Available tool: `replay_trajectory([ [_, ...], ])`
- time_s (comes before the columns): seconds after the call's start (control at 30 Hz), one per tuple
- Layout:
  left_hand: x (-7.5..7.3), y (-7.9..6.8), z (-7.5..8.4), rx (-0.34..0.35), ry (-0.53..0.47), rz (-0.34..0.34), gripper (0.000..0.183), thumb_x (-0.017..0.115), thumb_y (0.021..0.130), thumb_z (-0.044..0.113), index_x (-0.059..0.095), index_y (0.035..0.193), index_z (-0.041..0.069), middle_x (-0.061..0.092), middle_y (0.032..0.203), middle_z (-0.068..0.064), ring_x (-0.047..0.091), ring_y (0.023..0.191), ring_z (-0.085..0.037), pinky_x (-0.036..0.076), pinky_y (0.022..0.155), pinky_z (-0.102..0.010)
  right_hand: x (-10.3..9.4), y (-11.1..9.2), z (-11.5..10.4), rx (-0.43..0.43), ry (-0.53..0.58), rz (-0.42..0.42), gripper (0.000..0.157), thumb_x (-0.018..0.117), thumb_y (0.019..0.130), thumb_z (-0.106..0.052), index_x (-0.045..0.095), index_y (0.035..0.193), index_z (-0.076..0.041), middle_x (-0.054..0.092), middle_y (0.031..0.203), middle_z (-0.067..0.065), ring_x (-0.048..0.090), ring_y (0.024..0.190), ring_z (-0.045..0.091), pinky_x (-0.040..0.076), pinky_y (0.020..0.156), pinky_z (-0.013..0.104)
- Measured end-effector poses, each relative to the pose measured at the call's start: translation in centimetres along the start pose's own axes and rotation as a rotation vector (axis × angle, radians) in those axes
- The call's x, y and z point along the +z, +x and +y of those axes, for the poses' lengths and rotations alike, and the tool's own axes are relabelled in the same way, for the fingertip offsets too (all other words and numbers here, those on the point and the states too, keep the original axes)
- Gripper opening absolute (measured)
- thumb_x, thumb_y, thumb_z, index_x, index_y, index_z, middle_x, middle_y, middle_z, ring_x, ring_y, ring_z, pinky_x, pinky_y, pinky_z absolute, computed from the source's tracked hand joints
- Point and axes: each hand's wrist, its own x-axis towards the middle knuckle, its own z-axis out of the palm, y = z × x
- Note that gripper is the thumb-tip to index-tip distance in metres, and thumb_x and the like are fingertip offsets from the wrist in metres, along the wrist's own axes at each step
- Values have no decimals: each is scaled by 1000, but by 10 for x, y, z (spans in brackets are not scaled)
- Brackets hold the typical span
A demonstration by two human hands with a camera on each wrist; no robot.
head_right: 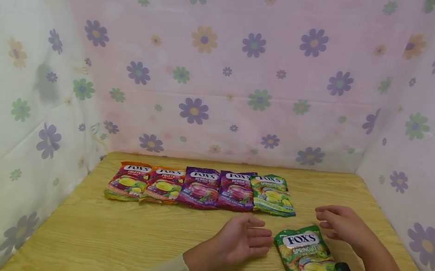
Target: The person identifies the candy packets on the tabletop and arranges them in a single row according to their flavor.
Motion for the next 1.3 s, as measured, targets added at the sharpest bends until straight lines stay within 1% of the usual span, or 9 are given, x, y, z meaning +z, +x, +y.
replay_trajectory([
  [0.13,2,-7,-2,-64,30,-19,76,57,95,19,22,158,-4,54,142,-34,50,138,-49,38,114,-69,-9,-6,12,51,31,-22,65,45,111,-39,38,154,10,49,151,31,64,122,32,62,89,43],
  [0.27,4,-14,-5,-129,69,-41,72,58,94,18,29,155,-7,57,139,-32,53,136,-48,40,110,-72,-17,-13,24,105,64,-61,67,46,111,-39,38,152,13,64,135,22,69,111,25,62,86,44],
  [0.37,6,-18,-7,-156,90,-60,66,58,94,17,34,151,-7,57,138,-33,53,135,-49,39,111,-72,-21,-19,33,134,86,-99,68,46,111,-39,38,150,15,67,127,14,70,105,22,62,83,44],
  [0.53,11,-23,-9,-186,93,-104,63,55,95,18,38,149,-11,54,142,-34,49,139,-51,35,117,-68,-33,-26,46,138,115,-147,66,42,112,-38,38,147,18,69,122,11,72,103,23,62,84,44],
  [0.63,11,-23,-9,-204,69,-113,61,55,96,18,40,145,-16,53,143,-36,48,139,-52,33,120,-64,-41,-29,54,140,170,-183,64,41,112,-35,39,146,19,72,119,9,74,100,25,63,83,45],
  [0.8,10,-21,-14,-247,25,-113,56,53,98,16,42,142,-16,53,139,-39,47,139,-54,31,122,-62,-48,-30,67,162,275,-272,57,39,113,-34,51,141,14,76,113,9,75,99,28,64,83,46],
  [0.93,11,-18,-20,-263,10,-113,55,52,98,15,41,141,-18,54,136,-41,47,138,-55,30,122,-63,-44,-28,72,159,326,-326,50,40,112,-31,59,138,8,76,115,11,75,103,31,63,85,47],
  [1.17,12,-13,-22,-271,-10,-105,59,53,97,14,37,144,-20,53,136,-43,47,138,-56,31,122,-63,-36,-18,73,96,441,-482,46,33,114,-24,59,142,1,72,124,19,73,110,34,63,88,47],
  [1.3,12,-10,-22,-287,-15,-95,63,53,96,13,34,146,-21,52,136,-43,47,137,-57,32,121,-64,-32,-17,72,62,471,-532,42,36,113,-17,58,143,1,72,123,22,75,105,32,64,85,43],
])
